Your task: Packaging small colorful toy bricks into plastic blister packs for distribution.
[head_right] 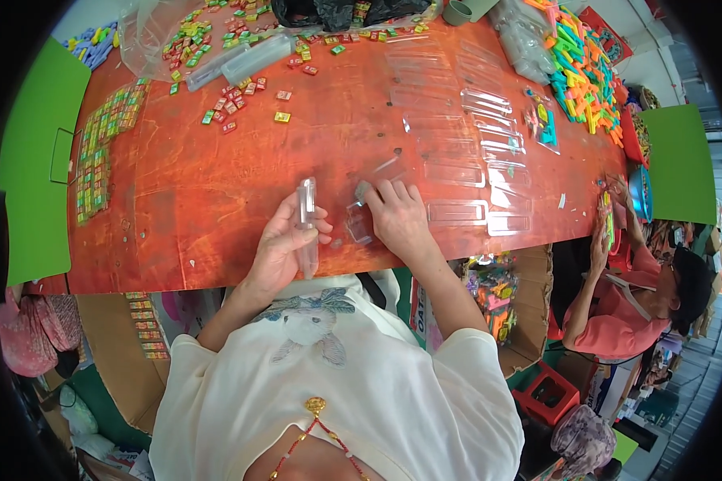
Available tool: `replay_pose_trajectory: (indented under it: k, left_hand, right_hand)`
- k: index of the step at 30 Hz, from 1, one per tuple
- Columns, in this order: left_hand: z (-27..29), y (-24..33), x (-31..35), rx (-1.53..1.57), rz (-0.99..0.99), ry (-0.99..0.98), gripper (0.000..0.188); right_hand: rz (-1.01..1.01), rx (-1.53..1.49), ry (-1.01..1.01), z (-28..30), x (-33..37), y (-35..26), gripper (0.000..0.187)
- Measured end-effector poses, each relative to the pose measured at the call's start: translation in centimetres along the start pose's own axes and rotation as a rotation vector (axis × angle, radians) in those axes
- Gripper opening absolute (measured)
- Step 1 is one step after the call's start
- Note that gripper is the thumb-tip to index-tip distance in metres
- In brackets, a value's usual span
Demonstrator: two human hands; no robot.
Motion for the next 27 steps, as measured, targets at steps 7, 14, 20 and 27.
replay_pose_trajectory:
  k: [7, 14, 20, 27]
  left_hand:
    - [-0.5, -1.0, -0.2, -0.010, 0.045, -0.010, 0.065]
    - [-1.5, -0.3, -0.3, -0.130, -0.019, -0.071, 0.063]
    - [-1.3, 0.0, -0.5, 0.030, 0.007, -0.085, 0.060]
    - [1.2, 0.0, -0.9, 0.076, -0.036, 0.019, 0.058]
  right_hand:
    - [-0.151, -0.205, 0.015, 3.0, -0.3, -1.0, 0.014]
    - [-0.431, -1.220, -0.322, -1.6, 0.0, -3.3, 0.017]
    - [-0.539, -1.621, -0.422, -2.1, 0.2, -3.2, 0.013]
    - [-0.226, -0.439, 0.392, 5.3, -3.5, 2.1, 0.003]
Point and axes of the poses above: each hand's wrist, its own x-axis away from the middle knuckle, its own z-axis out of the back of the hand, y = z × x, the point moved 8 cm from there along -x, towards the middle knuckle, and after that the axes turned 6 degrees about -z, right-handed, at the moved point
